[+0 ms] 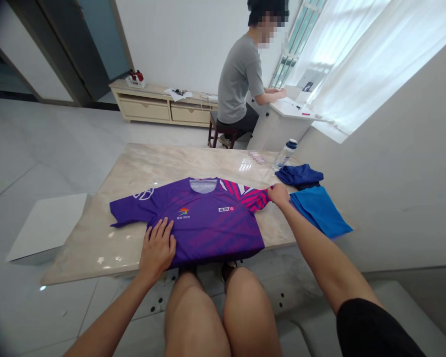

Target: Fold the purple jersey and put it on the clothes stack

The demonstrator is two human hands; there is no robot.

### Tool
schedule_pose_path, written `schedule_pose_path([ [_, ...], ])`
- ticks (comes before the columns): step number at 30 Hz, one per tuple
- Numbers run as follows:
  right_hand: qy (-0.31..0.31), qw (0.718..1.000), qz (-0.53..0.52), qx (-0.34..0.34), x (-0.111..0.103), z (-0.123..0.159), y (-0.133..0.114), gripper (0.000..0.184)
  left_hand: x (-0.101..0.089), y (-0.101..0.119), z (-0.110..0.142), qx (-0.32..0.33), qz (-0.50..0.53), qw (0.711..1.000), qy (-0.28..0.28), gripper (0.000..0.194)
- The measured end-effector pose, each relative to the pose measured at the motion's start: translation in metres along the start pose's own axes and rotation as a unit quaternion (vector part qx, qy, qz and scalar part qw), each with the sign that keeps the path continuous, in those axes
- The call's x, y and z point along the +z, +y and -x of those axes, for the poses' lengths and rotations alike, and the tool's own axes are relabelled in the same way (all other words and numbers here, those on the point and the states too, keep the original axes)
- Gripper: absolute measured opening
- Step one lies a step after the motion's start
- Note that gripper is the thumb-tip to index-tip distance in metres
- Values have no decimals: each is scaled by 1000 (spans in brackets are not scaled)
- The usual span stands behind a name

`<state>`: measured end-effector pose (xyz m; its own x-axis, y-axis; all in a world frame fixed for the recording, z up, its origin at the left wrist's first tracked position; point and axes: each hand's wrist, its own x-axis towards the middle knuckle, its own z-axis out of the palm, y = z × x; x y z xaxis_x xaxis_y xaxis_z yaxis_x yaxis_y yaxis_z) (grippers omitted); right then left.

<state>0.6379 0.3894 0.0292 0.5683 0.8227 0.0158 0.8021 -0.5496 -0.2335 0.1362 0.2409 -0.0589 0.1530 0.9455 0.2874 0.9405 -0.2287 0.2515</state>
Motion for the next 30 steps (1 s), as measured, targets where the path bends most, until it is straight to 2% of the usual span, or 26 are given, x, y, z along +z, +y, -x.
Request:
schedule_pose_path([
  [2,10,1000,12,-19,-11,7,-20,32,0,0,0,3,-4,1000,-1,57],
  [5,-10,996,-26,-90,-14,25,-62,30,-1,0,0,6,-6,1000,1,58],
  [8,-90,978,-108,-156,-2,45,-105,22,-1,0,0,7,-2,1000,3,58],
  [11,-204,926,-257,-186,19,65,-125,30,-2,0,0,6,6,1000,2,58],
  [12,-215,911,-295,-194,27,72,-124,33,-1,0,1,5,9,1000,2,59],
  [14,-177,911,-291,-232,43,87,-110,37,-1,0,1,4,13,1000,3,59],
  [16,-119,920,-209,-308,61,104,-85,41,0,-1,1,6,13,1000,1,59],
  [18,-95,912,-131,-378,79,123,-60,52,1,-2,0,6,9,1000,-3,59],
  [21,-54,912,-57,-403,102,146,-36,64,1,-4,1,7,-7,1000,-10,59],
  [25,-17,916,-22,-399,120,154,-35,65,4,-10,2,28,-47,998,-15,59],
  [30,-28,916,-13,-400,125,155,-43,65,8,-9,6,23,-77,996,-22,60],
])
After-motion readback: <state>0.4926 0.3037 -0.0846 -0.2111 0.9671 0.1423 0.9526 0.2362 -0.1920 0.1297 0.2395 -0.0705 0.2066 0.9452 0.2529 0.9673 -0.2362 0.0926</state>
